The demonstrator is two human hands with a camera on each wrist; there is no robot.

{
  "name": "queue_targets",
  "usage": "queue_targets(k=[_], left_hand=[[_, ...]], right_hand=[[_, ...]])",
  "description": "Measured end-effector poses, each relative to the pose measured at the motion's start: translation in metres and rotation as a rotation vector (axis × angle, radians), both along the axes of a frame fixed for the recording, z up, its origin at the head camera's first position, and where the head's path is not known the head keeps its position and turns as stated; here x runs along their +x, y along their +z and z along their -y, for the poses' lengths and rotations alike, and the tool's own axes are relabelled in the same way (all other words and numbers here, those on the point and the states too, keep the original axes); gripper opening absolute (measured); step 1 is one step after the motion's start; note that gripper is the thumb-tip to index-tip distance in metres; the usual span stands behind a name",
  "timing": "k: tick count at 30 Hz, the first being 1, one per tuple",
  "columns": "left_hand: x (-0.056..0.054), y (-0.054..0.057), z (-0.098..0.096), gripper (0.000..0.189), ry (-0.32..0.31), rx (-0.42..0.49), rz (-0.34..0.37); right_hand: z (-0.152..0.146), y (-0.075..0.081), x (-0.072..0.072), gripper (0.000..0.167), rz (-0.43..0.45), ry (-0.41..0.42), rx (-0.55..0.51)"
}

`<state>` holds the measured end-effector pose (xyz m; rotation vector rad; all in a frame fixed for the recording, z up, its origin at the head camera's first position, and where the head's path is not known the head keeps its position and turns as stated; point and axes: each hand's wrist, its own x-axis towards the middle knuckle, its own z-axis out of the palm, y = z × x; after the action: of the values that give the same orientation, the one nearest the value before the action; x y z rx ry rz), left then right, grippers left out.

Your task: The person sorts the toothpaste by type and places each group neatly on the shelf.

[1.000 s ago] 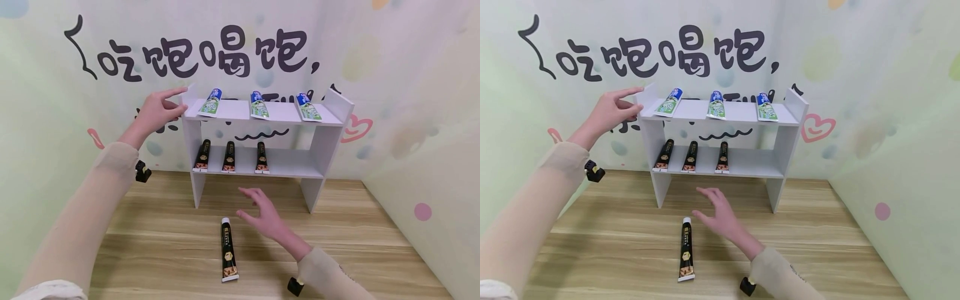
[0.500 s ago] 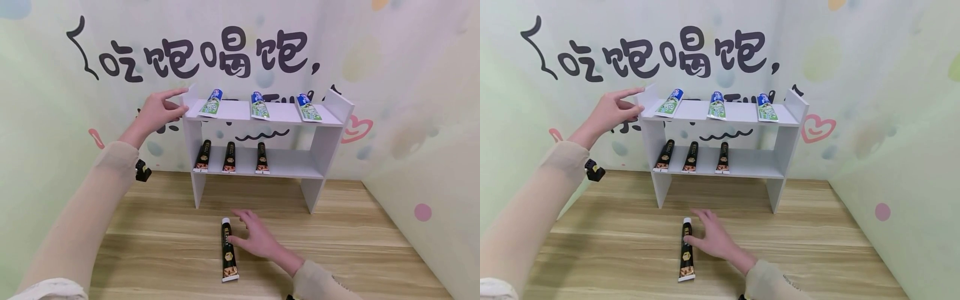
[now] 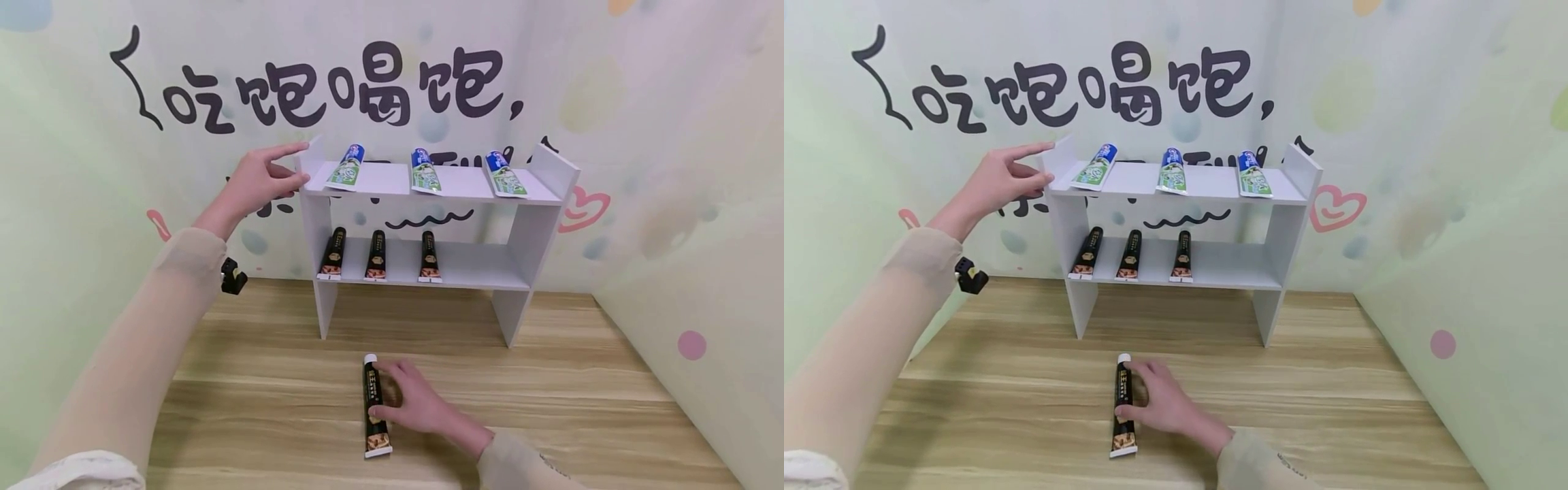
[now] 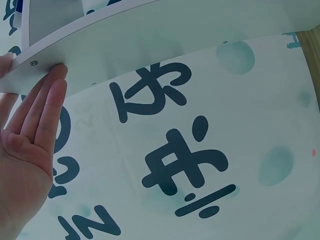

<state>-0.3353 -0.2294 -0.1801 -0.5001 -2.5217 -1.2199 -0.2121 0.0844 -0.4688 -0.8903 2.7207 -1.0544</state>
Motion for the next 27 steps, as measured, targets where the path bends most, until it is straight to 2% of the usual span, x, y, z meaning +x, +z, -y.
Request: queue_targets(k=[6,13,16,20,23,27], left_hand=[[0.001,0.002,-0.001,0.061,0.009,-0.001,-0.002],[0.002,0.002,-0.002,0.062,0.009,-0.016,0.003],[0.002,0.001,-0.002,0.061,0.011,-0.016,0.001],[0.003,0.0,-0.001,0.061,0.011,-0.006,-0.002],[0.003,0.0,-0.001,0.061,0.013,-0.008,-0.003],[0.003,0.002,-0.003,0.061,0.021,-0.009,0.0]], right_hand=[[-0.001,-0.002,0.002,0.079,-0.032,0.013,0.03],[0.002,-0.008,0.004,0.085,-0.07,0.009,0.077],[0.006,-0.007,0.006,0.088,-0.042,-0.001,0.065],[0.013,-0.004,0.01,0.09,0.05,-0.009,0.038],[0.018,0.002,0.014,0.091,0.126,-0.025,0.018],[0.022,0.012,0.016,0.093,0.163,-0.05,0.036]])
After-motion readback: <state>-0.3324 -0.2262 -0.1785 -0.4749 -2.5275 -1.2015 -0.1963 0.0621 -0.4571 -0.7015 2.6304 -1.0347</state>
